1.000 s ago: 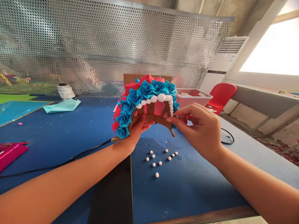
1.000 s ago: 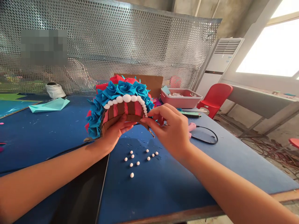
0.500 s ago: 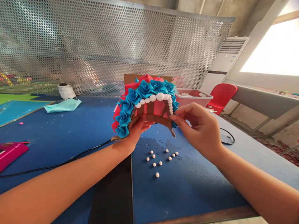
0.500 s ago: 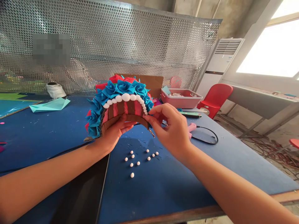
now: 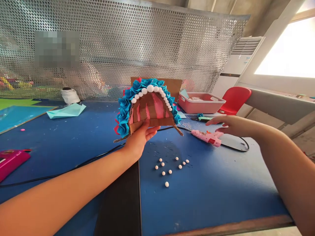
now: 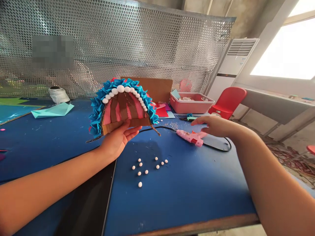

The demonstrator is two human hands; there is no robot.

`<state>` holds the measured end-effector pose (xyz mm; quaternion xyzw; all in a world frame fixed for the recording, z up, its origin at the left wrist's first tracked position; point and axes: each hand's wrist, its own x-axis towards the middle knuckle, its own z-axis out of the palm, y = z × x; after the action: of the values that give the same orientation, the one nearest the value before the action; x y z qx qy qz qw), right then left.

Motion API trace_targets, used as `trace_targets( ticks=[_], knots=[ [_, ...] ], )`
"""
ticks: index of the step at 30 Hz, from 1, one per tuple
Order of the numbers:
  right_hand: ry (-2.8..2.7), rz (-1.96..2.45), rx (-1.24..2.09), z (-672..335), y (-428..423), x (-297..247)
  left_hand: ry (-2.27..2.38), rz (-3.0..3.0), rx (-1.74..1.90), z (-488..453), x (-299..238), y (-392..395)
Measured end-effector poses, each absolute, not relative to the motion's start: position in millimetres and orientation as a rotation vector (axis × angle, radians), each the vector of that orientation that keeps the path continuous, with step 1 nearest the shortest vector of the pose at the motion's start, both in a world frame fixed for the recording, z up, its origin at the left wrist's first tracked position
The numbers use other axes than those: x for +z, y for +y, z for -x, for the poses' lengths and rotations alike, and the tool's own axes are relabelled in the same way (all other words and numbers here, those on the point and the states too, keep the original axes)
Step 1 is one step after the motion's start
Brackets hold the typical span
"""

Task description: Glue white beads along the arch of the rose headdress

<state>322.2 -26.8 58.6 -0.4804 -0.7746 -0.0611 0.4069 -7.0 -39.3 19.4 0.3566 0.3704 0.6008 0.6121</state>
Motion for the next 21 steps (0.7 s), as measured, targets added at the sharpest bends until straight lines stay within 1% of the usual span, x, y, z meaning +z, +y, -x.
trace_targets(
  ticks=[3, 6, 13, 18, 21],
  knots=[
    [-2.371, 1.245, 0.142, -336, -24, 49, 0.874, -0.798, 1.382, 7, 21, -39],
    [-2.523, 1.275, 0.253, -337, -24, 41, 0.865, -0.798, 1.388, 8, 20, -38],
    [-2.579, 1.316, 0.308, -333, -25, 37, 0.849, -0.777, 1.383, 9, 19, -37],
    [-2.469, 1.260, 0.260, -334, -28, 52, 0.848, -0.728, 1.390, 8, 20, -38],
    [-2.358, 1.180, 0.209, -316, -33, 57, 0.853, -0.721, 1.397, 8, 22, -38]
  ],
)
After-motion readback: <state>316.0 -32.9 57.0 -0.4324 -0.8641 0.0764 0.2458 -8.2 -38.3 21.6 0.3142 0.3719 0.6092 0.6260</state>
